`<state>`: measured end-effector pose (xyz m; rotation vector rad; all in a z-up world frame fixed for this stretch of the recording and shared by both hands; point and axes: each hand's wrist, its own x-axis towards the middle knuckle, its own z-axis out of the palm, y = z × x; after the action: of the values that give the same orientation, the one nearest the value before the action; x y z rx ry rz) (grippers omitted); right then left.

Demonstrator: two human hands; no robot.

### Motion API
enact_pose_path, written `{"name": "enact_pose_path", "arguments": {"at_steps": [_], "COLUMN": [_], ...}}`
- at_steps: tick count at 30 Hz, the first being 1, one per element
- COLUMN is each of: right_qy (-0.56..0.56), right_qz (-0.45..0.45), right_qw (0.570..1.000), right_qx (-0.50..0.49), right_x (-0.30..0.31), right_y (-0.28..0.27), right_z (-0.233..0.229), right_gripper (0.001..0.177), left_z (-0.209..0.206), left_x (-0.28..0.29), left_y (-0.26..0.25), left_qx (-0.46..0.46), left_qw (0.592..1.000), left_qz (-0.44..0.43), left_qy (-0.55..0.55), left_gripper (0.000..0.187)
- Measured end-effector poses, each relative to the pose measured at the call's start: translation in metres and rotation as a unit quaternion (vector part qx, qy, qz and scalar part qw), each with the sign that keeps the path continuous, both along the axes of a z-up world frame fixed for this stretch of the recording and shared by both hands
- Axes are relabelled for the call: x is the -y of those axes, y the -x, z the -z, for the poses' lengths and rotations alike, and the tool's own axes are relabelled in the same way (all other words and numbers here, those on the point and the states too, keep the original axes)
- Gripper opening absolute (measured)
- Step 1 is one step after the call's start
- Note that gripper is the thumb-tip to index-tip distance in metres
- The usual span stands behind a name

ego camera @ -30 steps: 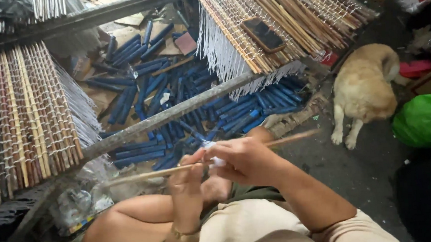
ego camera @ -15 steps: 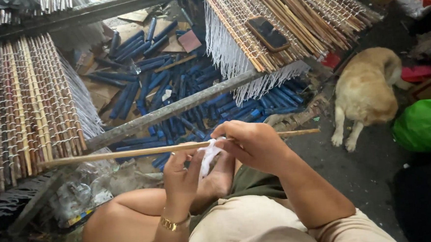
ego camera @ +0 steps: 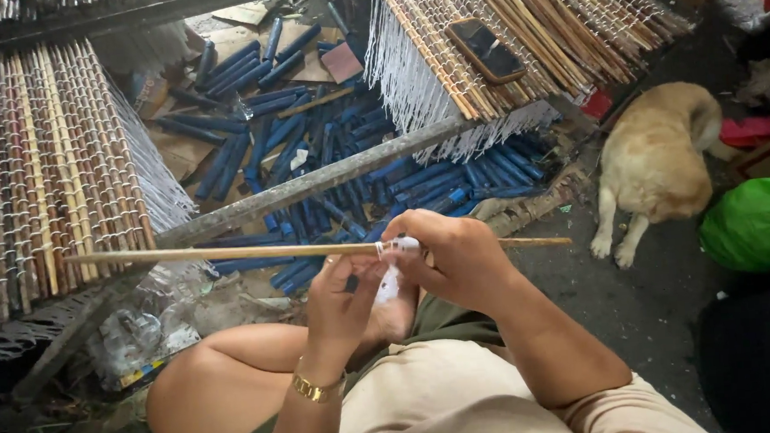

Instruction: Tying multiple white strings onto a wooden stick at regular intervals to create a mesh or curtain-like structure.

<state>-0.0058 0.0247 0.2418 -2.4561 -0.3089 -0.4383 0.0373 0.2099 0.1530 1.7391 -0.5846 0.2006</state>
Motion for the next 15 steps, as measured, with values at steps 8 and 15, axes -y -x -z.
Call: {"name": "enact_pose_path", "arguments": {"at_steps": [8,15], "right_qy": [0.037,0.04], "right_qz": [0.034,0.027], "right_qw": [0.997,0.998], "right_qx": [0.052,0.047], "right_x": [0.003,0.0], "right_y": [-0.001,-0.002], "right_z": [0.005,0.012], "right_gripper": [0.012,0.012], "left_z": [0.011,0.006], "left_x": [0.0,0.008], "left_y": [-0.007,0.0], "left_qx": [-0.151,-0.037], "left_qw": [0.955,0.999], "left_qz": [-0.019,-0.026], "left_qy": [0.254,0.024], "left_gripper": [0.014,0.012]}}
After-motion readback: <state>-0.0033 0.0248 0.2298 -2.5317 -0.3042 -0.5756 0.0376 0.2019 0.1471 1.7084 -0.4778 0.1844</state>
